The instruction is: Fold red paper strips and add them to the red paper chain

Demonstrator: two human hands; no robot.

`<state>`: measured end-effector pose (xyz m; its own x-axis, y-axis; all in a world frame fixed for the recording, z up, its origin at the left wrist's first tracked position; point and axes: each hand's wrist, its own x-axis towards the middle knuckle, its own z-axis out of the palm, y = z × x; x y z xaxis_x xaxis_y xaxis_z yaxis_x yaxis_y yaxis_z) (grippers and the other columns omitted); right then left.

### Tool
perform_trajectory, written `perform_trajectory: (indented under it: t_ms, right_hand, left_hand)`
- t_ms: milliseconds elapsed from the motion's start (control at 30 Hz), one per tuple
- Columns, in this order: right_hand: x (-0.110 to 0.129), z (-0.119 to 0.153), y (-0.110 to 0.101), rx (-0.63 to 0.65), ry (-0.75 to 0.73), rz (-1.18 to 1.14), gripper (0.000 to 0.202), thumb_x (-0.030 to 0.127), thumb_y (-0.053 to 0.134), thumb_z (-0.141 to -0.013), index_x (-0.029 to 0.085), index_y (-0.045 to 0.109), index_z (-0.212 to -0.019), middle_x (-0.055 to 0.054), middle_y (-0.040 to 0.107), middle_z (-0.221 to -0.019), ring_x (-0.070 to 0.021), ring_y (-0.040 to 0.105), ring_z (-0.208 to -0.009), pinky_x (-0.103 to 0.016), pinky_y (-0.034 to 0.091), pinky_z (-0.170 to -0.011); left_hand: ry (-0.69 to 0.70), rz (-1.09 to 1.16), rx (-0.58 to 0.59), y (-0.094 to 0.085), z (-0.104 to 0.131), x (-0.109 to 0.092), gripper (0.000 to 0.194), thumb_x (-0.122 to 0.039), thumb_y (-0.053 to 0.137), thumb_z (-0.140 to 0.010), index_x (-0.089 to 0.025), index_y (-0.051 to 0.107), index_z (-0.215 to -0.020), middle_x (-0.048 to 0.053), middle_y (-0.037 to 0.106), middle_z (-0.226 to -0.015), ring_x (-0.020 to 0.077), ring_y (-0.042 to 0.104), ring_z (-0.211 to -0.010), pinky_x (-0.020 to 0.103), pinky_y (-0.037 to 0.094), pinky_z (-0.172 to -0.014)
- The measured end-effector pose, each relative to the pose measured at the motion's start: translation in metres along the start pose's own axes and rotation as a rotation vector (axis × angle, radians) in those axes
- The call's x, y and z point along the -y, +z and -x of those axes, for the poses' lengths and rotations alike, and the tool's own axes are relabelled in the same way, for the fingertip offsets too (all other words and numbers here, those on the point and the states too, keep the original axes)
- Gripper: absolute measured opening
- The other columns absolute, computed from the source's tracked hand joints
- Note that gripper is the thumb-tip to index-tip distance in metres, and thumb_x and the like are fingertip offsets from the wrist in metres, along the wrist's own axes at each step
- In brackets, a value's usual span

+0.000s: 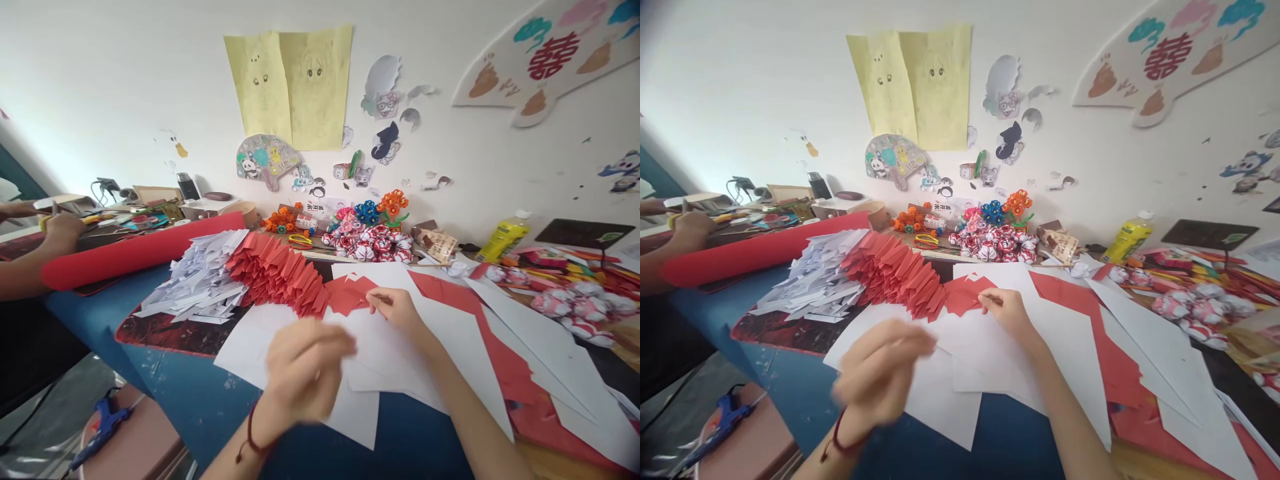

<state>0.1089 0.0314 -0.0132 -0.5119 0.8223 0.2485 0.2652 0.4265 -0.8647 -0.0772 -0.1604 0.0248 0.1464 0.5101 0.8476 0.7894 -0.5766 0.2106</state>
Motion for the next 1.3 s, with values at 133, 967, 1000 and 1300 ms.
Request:
perform_trajectory:
  t_ms: [133,967,1000,1300]
  right_hand:
    - [0.007,0.004,-0.005,0.224,0.036,-0.162,0.038,0.051,0.057,-0.088,0.015,0.064,-0.075,0.002,0.051,-0.052,-0.01,0.043,-0.046,-0.025,0.032,-0.048]
    - [0.015,0.005,-0.003,0.293,0.038,-0.414,0.029,0.046,0.058,-0.09,0.018,0.06,-0.093,0.005,0.049,-0.052,-0.0094,0.041,-0.046,-0.023,0.031,-0.044]
    - [0.015,0.005,-0.003,0.298,0.037,-0.408,0.029,0.046,0.058,-0.09,0.018,0.06,-0.095,0.005,0.049,-0.053,-0.0093,0.041,-0.046,-0.023,0.031,-0.044]
    - [0.015,0.004,-0.002,0.342,0.037,-0.369,0.039,0.051,0.055,-0.09,0.018,0.056,-0.112,0.004,0.049,-0.059,-0.0108,0.043,-0.049,-0.024,0.035,-0.047]
  left_hand:
    - [0.101,-0.305,0.258,0.029,-0.05,0.033,0.026,-0.015,0.045,-0.096,-0.019,0.06,-0.118,0.009,0.064,-0.123,0.0201,0.06,-0.105,0.034,0.049,-0.082]
    - [-0.636,-0.69,0.048,-0.053,-0.073,0.142,0.028,-0.031,0.045,-0.092,-0.017,0.068,-0.088,0.006,0.071,-0.076,0.0196,0.063,-0.071,0.028,0.039,-0.069]
    - [-0.649,-0.717,0.068,-0.053,-0.073,0.146,0.028,-0.031,0.045,-0.092,-0.017,0.068,-0.088,0.007,0.072,-0.077,0.0204,0.062,-0.071,0.029,0.038,-0.069]
    - [-0.669,-0.782,0.176,-0.046,-0.059,0.152,0.032,-0.035,0.042,-0.093,-0.016,0.068,-0.089,0.009,0.071,-0.08,0.0234,0.063,-0.076,0.03,0.037,-0.069]
